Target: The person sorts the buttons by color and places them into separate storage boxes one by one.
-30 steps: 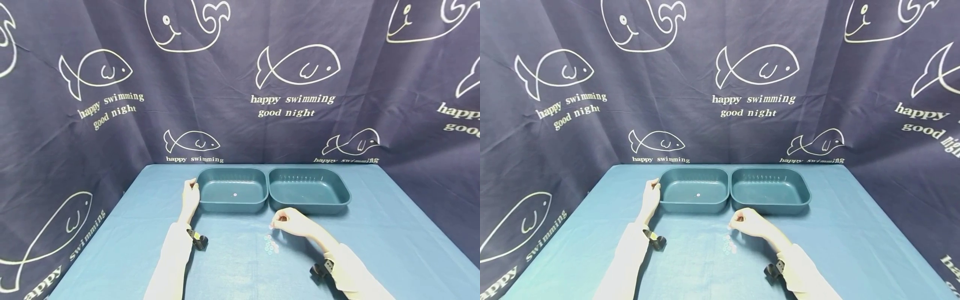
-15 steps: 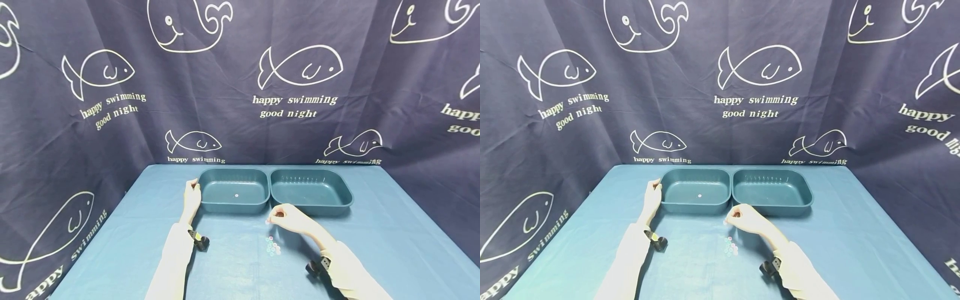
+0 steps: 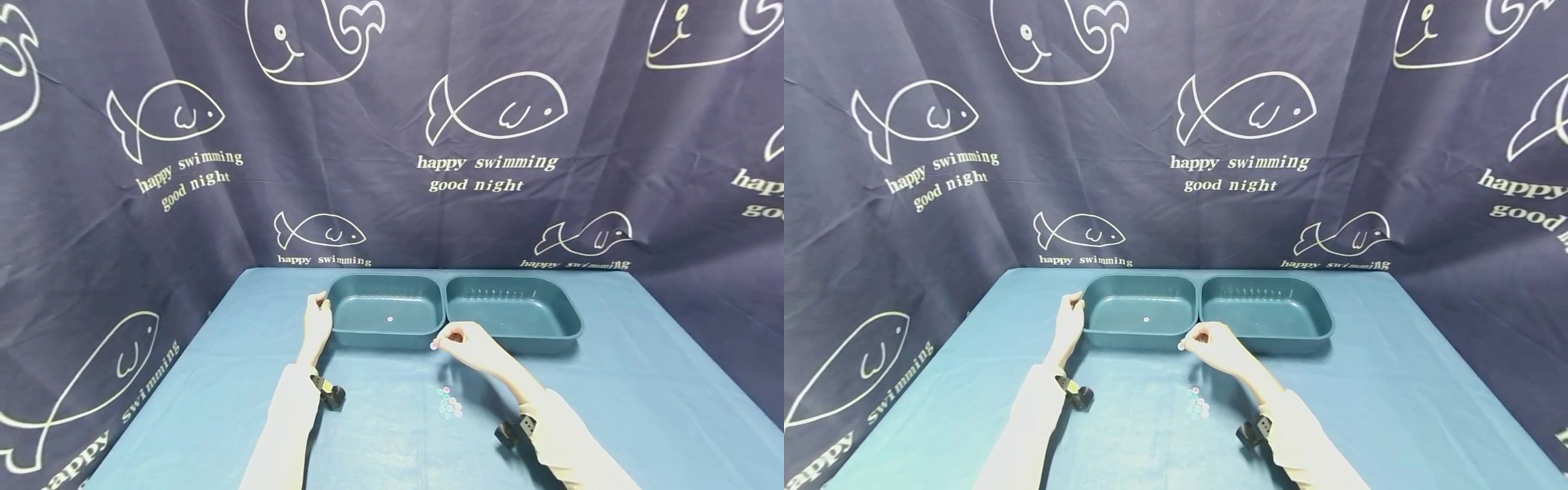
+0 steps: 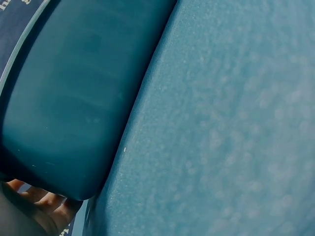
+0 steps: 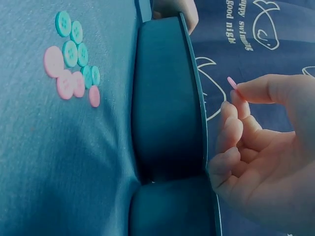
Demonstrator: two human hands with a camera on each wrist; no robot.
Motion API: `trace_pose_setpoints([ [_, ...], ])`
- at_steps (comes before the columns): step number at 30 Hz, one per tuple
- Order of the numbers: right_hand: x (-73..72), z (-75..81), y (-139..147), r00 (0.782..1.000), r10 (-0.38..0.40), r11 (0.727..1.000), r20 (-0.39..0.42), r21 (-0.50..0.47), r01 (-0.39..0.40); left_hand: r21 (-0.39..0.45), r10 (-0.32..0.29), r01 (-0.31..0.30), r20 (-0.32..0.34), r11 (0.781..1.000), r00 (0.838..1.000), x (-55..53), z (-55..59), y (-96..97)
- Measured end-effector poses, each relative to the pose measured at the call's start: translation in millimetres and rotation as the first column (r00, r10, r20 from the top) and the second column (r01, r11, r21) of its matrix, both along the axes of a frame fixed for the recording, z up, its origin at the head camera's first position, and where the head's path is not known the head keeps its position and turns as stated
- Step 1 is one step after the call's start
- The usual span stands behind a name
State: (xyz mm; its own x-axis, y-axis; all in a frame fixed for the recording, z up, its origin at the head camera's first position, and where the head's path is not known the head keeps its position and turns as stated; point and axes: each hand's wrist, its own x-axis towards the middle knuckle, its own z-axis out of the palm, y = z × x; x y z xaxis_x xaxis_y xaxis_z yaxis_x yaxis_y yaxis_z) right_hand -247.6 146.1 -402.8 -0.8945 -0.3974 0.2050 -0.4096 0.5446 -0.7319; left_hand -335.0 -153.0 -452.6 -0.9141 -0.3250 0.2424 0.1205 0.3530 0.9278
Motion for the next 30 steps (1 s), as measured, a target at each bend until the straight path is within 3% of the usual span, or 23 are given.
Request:
trace_pose_setpoints([
  [13,-4.3,7.0,-8.0,0.999,-0.031,0.999,-0.022,-0.028,0.031,-0.012,0.007,-0.007,-0.013,1.000,1.000,0.1,0.0,-0.1],
  [30,-14.4,10.9,-14.0,0.999,-0.049,0.999,0.011,-0.018,0.049,-0.005,0.001,-0.001,-0.012,1.000,1.000,-1.6,-1.5,-0.3],
])
